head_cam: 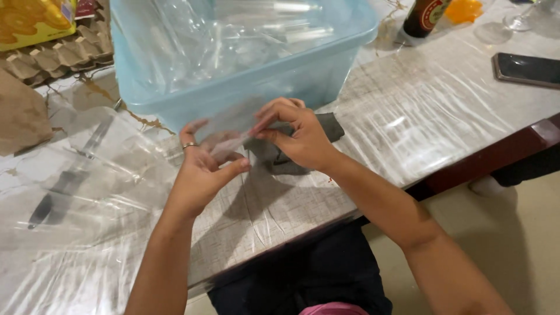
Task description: Wiping down and cleaning clear plastic packaging sheets with a cloth.
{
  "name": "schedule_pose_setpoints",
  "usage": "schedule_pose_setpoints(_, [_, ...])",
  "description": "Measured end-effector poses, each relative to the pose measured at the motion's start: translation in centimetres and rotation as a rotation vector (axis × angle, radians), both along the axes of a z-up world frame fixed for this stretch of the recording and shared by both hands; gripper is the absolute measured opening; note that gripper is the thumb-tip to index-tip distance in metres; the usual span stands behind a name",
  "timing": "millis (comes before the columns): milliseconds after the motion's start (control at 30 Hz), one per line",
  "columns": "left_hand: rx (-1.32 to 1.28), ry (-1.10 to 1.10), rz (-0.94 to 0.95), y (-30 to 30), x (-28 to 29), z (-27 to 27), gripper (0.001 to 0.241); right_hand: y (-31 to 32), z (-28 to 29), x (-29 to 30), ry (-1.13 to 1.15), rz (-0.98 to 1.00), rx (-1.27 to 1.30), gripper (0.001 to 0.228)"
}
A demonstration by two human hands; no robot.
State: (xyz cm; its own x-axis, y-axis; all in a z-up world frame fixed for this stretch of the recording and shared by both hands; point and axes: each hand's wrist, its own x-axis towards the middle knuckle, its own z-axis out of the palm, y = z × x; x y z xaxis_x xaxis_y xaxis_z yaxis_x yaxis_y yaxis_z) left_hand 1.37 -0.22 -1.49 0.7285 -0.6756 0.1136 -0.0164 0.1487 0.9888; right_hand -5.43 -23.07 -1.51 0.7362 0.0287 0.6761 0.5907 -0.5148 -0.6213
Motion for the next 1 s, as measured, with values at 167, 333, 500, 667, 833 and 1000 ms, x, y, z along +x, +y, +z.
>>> schedule_pose_setpoints(167, [0.014,-0.033,0.055,-0.1,-0.1,0.0,0.108,0.5,0.0,0.0,0.066,0.038,-0.020,0.014])
schedule_pose_setpoints(333, [0.146,-0.175,0.162,0.0,0.3,-1.7,0.108,1.0,-1.0,0.3,0.293,0.341,0.216,0.018])
schedule_pose_setpoints(500, [0.149,-0.384,0.161,-0.2,1.2,-4.4,0.058,1.2,-1.2,0.4,0.274,0.354,0.190,0.022])
schedule_pose_setpoints(667, [0.078,-0.155,0.239,-0.3,0.5,-2.6,0.106,1.4,-1.8,0.3,0.277,0.460,0.308,0.041])
schedule_pose_setpoints(833, [-0.095,-0.099,0.069,-0.3,0.3,-1.6,0.101,2.1,0.9,-0.4,-0.219,-0.218,-0.470,0.023])
schedule_pose_setpoints(1000, [-0.083,-0.189,0.087,-0.2,0.3,-1.8,0.105,1.5,-0.7,0.4,-0.038,-0.050,-0.149,0.030])
